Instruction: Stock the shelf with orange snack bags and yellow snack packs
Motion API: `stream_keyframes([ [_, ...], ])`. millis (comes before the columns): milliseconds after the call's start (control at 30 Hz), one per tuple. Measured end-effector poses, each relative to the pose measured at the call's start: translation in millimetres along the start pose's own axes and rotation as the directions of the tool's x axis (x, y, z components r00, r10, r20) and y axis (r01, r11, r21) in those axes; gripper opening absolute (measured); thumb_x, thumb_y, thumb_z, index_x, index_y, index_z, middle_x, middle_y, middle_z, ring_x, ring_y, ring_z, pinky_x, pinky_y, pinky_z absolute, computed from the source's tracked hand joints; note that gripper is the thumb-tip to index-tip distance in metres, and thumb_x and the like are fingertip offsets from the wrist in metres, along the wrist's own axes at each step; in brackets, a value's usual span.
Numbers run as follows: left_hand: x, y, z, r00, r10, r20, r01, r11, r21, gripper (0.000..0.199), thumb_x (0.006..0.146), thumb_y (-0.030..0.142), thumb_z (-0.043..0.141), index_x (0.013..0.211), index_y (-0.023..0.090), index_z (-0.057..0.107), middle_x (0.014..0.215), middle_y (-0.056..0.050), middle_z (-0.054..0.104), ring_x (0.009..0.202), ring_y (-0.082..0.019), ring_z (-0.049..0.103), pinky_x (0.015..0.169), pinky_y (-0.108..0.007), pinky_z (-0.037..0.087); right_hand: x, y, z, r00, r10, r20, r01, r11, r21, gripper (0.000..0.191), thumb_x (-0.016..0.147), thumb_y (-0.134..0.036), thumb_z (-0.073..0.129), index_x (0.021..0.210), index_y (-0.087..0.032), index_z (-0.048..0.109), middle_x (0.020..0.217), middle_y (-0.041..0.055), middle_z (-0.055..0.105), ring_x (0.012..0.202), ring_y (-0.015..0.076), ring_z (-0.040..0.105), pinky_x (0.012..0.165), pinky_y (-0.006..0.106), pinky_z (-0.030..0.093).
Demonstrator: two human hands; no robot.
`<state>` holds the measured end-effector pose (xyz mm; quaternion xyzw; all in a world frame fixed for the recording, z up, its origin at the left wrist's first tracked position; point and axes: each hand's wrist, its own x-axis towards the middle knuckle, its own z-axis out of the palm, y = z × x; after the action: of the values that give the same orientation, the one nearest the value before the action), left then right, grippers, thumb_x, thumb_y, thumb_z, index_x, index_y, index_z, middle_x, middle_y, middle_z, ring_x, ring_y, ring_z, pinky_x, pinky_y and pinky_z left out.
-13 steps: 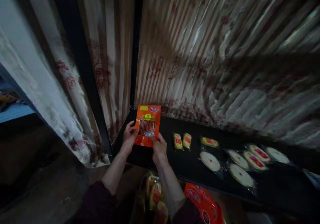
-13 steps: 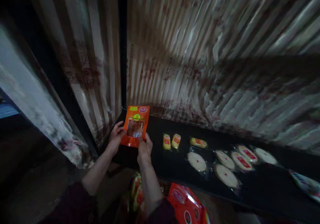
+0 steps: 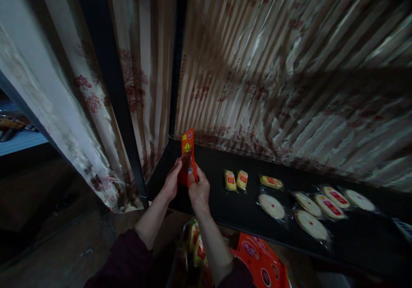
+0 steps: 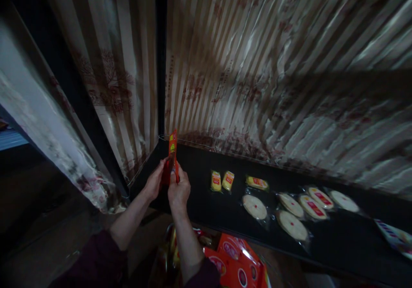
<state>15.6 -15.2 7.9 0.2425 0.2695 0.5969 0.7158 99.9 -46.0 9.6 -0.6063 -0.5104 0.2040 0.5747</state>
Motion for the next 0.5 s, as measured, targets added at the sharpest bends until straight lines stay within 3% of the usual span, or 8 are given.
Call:
stream_keyframes([
  [200, -7, 7, 2.6, 0.992, -0.042, 0.120, 0.059, 0.989, -0.138, 0.043, 0.084, 0.053, 0.055, 0.108, 0.019, 0.065, 0.116, -0.007, 0.066, 0.119, -0.022, 0.054, 0.105, -0.034, 0.037, -12, -23, -3, 0.990, -0.123, 0.071, 0.137, 0.959, -0.247, 0.040, 0.087, -0.023, 0.046, 0.125, -0.023, 0.059, 0.104, 0.0068, 0.064, 0.095, 0.0180, 0.062, 0.085, 0.030, 0.050],
  [367, -12, 14, 6.3, 0.985, -0.121, 0.125, 0.144, 0.970, -0.196, 0.042, 0.081, 0.052, 0.058, 0.100, 0.015, 0.067, 0.104, -0.009, 0.069, 0.110, -0.024, 0.059, 0.100, -0.035, 0.042, -17, -30, 2, 0.981, -0.146, 0.131, 0.185, 0.910, -0.370, 0.041, 0.087, -0.022, 0.047, 0.126, -0.025, 0.058, 0.108, 0.0078, 0.060, 0.098, 0.0194, 0.060, 0.084, 0.032, 0.050],
  [500, -13, 15, 6.1, 0.990, -0.123, 0.071, 0.134, 0.975, -0.177, 0.033, 0.080, 0.041, 0.062, 0.096, 0.013, 0.068, 0.094, -0.007, 0.072, 0.105, -0.023, 0.062, 0.098, -0.033, 0.044, -21, -33, 7, 0.972, -0.156, 0.176, 0.217, 0.882, -0.418, 0.042, 0.086, -0.021, 0.048, 0.127, -0.025, 0.058, 0.112, 0.0087, 0.058, 0.102, 0.0203, 0.058, 0.087, 0.033, 0.050],
])
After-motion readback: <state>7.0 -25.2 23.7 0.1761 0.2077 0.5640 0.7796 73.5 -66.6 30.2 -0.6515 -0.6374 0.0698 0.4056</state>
